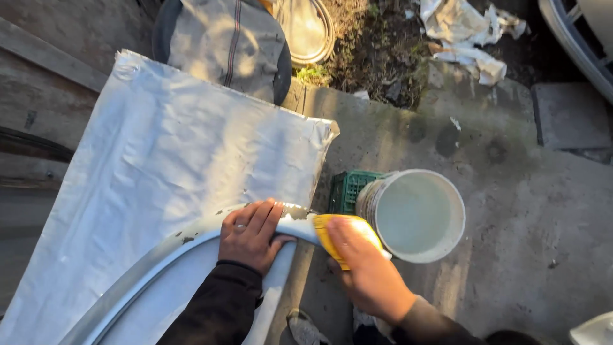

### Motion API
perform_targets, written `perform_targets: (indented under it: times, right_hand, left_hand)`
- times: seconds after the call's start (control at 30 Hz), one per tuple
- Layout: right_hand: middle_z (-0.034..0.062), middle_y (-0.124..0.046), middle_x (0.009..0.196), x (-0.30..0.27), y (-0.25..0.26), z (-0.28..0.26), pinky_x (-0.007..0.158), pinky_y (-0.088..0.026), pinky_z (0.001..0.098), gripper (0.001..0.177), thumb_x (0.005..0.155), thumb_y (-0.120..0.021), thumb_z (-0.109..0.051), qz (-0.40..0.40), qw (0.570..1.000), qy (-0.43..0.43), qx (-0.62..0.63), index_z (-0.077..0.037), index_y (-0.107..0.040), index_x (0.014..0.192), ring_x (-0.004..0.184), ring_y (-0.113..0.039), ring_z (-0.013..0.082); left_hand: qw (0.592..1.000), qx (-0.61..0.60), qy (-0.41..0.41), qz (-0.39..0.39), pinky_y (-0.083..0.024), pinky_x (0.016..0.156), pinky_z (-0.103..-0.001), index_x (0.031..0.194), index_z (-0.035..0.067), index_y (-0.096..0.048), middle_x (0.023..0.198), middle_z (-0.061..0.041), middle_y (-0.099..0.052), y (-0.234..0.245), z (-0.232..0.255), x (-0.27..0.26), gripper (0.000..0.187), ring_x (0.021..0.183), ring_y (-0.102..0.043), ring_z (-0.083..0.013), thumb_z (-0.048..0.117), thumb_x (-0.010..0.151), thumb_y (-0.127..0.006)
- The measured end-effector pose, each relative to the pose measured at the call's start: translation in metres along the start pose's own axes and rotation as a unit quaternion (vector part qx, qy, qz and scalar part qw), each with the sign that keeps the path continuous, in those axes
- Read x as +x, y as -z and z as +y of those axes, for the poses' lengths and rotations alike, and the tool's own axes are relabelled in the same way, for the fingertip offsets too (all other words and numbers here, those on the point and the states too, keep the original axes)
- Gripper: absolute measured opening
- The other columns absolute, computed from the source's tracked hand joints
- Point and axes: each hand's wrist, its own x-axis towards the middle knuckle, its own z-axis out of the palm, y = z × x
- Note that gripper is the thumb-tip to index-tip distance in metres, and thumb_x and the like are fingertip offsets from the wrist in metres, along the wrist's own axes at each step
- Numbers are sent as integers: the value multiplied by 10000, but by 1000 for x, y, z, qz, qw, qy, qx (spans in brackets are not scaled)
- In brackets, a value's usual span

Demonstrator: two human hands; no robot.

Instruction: The person moves a bucket of water and then uses a yellow sanding block to sand a curved white car part resting on a white sheet. They repeatedly dip the sanding block into the water and continue sanding the surface.

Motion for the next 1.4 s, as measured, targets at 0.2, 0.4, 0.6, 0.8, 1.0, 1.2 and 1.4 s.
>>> perform_targets:
  times: [0.2, 0.4, 0.6, 0.8, 1.0, 1.2, 1.4]
  right_hand:
    - [255, -455, 1543, 31, -4, -5, 1219, -325, 464, 599, 963, -626, -159, 25, 999, 35, -12, 53, -411, 1481, 1464, -418, 427]
    - [251, -491, 1481, -20, 3, 8, 1175, -309, 489, 636, 898, -613, -121, 19, 999, -46, -3, 44, -427, 1484, 1408, -427, 435]
    - [258, -444, 1536, 8, 8, -7, 1178, -304, 469, 646, 912, -614, -126, -28, 999, 9, 19, 50, -399, 1496, 1455, -379, 425]
    - [226, -415, 1588, -8, 1, 0, 1209, -288, 429, 544, 1003, -511, -137, -9, 986, -80, 147, 20, -422, 1516, 1509, -354, 361]
    - [206, -402, 1623, -9, -16, -20, 1232, -258, 422, 540, 1049, -486, -198, -59, 981, -41, 181, 13, -410, 1540, 1537, -325, 347]
    - [227, -371, 1640, -41, -29, -13, 1235, -252, 439, 566, 1019, -494, -148, -81, 977, 0, 198, 30, -407, 1549, 1544, -310, 394]
    - [291, -361, 1587, -26, -43, -18, 1212, -300, 457, 623, 990, -582, -160, -14, 994, 26, 105, 73, -350, 1519, 1490, -345, 431]
  left_hand:
    - [999, 11, 8, -36, -348, 1068, -426, 1340, 136, -640, 1369, -23, -638, -2, 8, 2, 681, 1265, -576, -186, 420, 734, -766]
    - [1000, 20, 12, -12, -335, 1085, -463, 1340, 138, -621, 1343, -10, -629, 3, 9, 8, 670, 1277, -566, -191, 499, 795, -763]
    - [1000, 17, 7, 0, -317, 1071, -467, 1346, 151, -620, 1360, -12, -629, -3, 0, 1, 682, 1287, -543, -199, 522, 786, -743]
    - [995, 88, 31, 42, -214, 1185, -524, 1398, 200, -618, 1434, -14, -587, -7, 5, -5, 613, 1401, -494, -205, 551, 898, -671]
    - [995, 44, 74, 42, -167, 1228, -576, 1379, 137, -591, 1441, -71, -540, -8, -1, -2, 626, 1450, -385, -269, 602, 964, -534]
    - [995, 7, 101, 14, -97, 1250, -649, 1387, 93, -600, 1484, -152, -497, -1, 3, 0, 572, 1489, -340, -336, 418, 919, -551]
    - [994, 14, 107, -2, -58, 1257, -683, 1350, 99, -601, 1457, -143, -510, -2, 2, 0, 548, 1489, -350, -343, 387, 884, -583]
